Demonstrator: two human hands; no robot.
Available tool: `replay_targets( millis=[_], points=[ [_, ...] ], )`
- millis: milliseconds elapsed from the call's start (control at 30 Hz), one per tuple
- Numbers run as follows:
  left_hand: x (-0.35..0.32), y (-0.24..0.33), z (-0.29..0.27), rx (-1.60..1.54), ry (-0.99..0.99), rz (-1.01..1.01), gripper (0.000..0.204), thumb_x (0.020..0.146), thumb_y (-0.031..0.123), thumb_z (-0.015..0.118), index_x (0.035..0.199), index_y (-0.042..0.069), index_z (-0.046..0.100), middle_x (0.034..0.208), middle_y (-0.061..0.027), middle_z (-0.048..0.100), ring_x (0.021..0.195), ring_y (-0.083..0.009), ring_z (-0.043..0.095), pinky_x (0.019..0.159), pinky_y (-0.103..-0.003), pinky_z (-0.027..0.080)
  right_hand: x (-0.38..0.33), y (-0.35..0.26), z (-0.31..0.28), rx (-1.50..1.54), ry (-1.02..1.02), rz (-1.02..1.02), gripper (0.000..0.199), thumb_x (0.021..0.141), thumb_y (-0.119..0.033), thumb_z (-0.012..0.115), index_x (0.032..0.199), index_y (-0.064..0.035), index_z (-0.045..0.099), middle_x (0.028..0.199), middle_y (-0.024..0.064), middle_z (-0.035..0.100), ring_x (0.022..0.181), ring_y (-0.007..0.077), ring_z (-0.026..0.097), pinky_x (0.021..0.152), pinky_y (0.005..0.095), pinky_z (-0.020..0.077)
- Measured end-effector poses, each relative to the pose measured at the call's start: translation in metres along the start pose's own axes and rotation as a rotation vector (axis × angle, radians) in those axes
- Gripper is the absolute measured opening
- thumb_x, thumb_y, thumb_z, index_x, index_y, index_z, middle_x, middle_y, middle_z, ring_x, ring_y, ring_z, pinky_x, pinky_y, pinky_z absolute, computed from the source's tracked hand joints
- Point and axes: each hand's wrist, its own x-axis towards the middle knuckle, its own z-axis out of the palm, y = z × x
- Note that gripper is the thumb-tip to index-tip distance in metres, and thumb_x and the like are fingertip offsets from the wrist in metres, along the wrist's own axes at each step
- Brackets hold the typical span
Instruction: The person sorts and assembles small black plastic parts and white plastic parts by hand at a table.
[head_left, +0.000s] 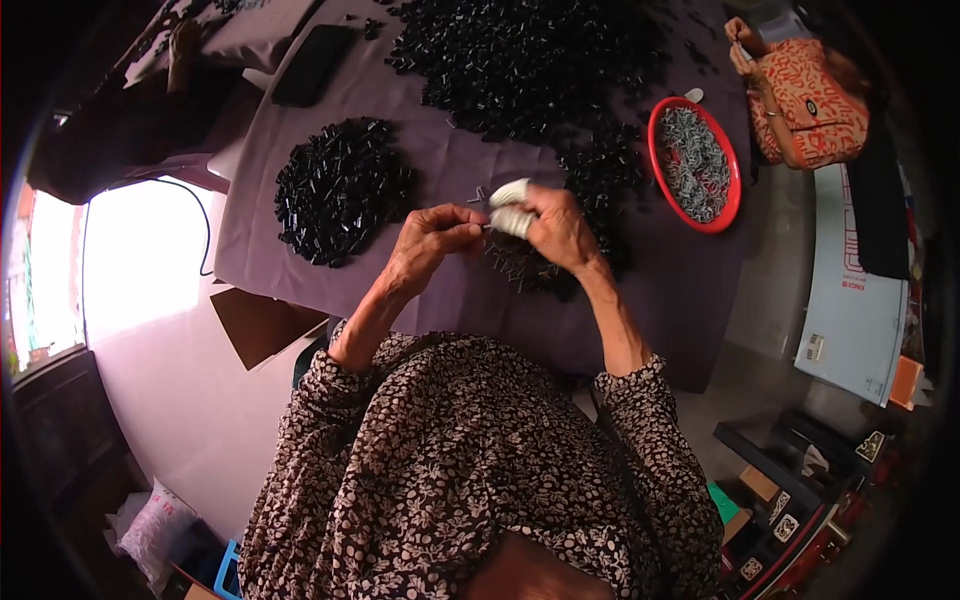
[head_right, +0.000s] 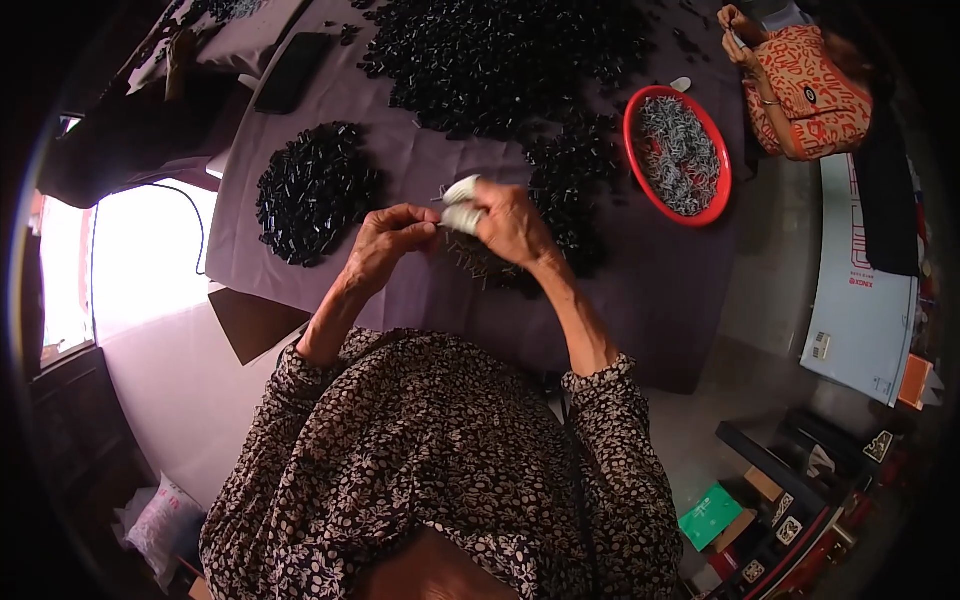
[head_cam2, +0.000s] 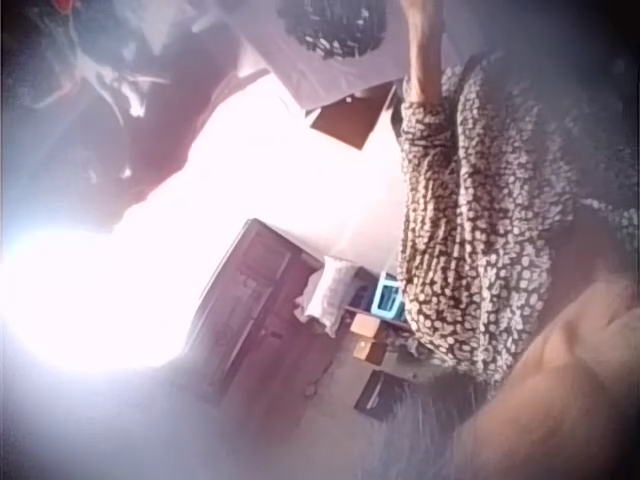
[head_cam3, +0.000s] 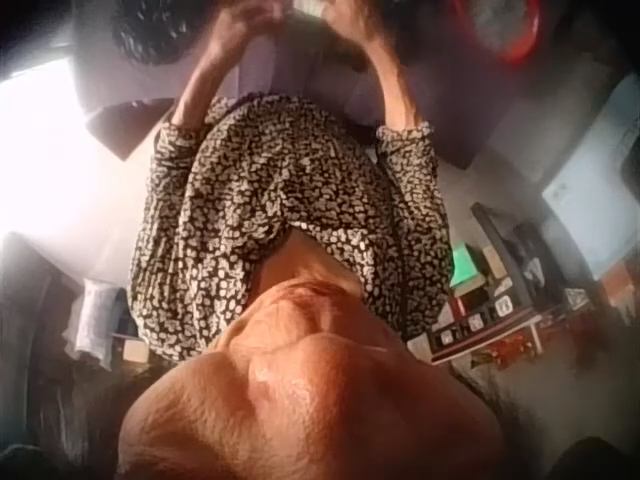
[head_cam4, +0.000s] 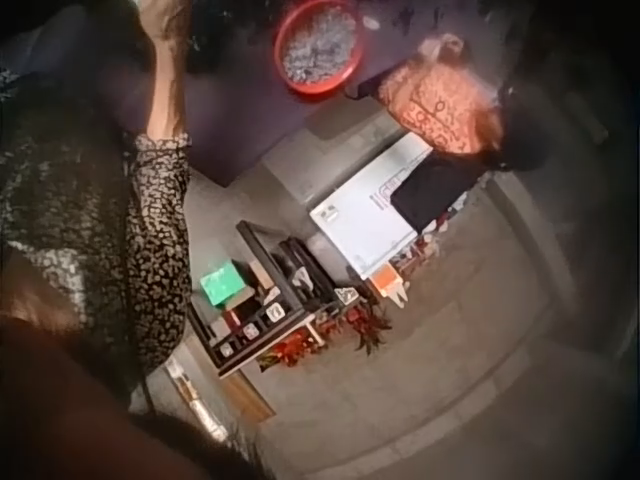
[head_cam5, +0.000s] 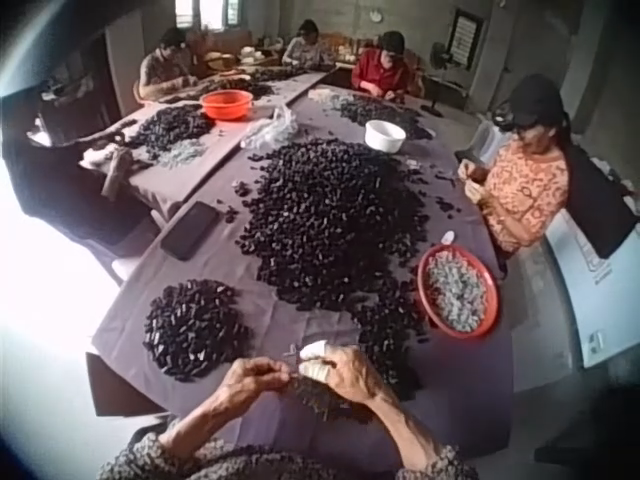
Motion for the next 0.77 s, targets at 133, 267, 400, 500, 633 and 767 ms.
replay_targets(
  millis=[133, 267, 400, 500, 633, 767],
  points=[
    [0.002, -0.002, 0.001, -0.143, 0.043, 0.012, 0.013, 0.081, 0.009, 0.061, 0.089, 0.000, 0.061, 0.078, -0.0050, 0.062, 0.069, -0.0106, 0.058, 0.066, -0.024, 0.047, 0.031, 0.057, -0.040, -0.584, 0.348, -0.211, 0.011, 0.071, -0.006, 0.064, 0.081, -0.0022, 0.062, 0.078, 0.0109, 0.061, 0.074, 0.0274, 0.057, 0.066, 0.0353, 0.0457],
    [0.004, 0.000, 0.004, -0.149, 0.046, 0.024, 0.012, 0.081, 0.009, 0.061, 0.089, 0.001, 0.060, 0.078, -0.0046, 0.061, 0.068, -0.0103, 0.057, 0.066, -0.024, 0.048, 0.050, 0.077, -0.047, -0.840, 0.266, -0.240, 0.011, 0.070, -0.007, 0.064, 0.079, -0.0029, 0.060, 0.073, 0.0083, 0.056, 0.078, 0.0268, 0.053, 0.068, 0.0394, 0.0424],
    [0.005, 0.003, 0.003, -0.159, 0.086, 0.039, 0.014, 0.081, 0.012, 0.061, 0.090, 0.001, 0.060, 0.078, -0.0044, 0.061, 0.069, -0.0105, 0.057, 0.067, -0.025, 0.048, 0.058, 0.075, -0.044, -0.981, 0.198, -0.331, 0.011, 0.069, -0.008, 0.064, 0.078, -0.0032, 0.059, 0.068, 0.0080, 0.053, 0.076, 0.0263, 0.052, 0.066, 0.0395, 0.0417],
    [0.009, 0.010, 0.005, -0.174, 0.098, 0.058, 0.013, 0.082, 0.012, 0.061, 0.091, 0.001, 0.059, 0.082, -0.0054, 0.062, 0.071, -0.0114, 0.058, 0.068, -0.026, 0.048, 0.051, 0.064, -0.042, -0.955, 0.186, -0.402, 0.011, 0.069, -0.008, 0.065, 0.077, -0.0040, 0.059, 0.070, 0.0078, 0.054, 0.075, 0.0264, 0.052, 0.066, 0.0391, 0.0421],
    [0.018, 0.013, 0.015, -0.219, 0.085, 0.086, 0.013, 0.083, 0.011, 0.059, 0.092, 0.001, 0.059, 0.083, -0.0057, 0.061, 0.072, -0.0121, 0.058, 0.070, -0.026, 0.049, 0.022, 0.047, -0.031, -0.349, 0.225, -0.116, 0.007, 0.074, -0.006, 0.063, 0.081, -0.0033, 0.060, 0.076, 0.0061, 0.061, 0.068, 0.0172, 0.059, 0.063, 0.0272, 0.0455],
    [0.018, 0.019, 0.027, -0.218, 0.044, 0.093, 0.015, 0.084, 0.011, 0.059, 0.094, 0.000, 0.059, 0.082, -0.0055, 0.061, 0.074, -0.0139, 0.060, 0.072, -0.027, 0.049, 0.005, 0.028, -0.023, 0.416, 0.104, 0.009, 0.011, 0.079, -0.008, 0.060, 0.089, -0.0031, 0.061, 0.080, 0.0009, 0.062, 0.078, 0.0091, 0.059, 0.071, 0.0202, 0.0452]
  ],
)
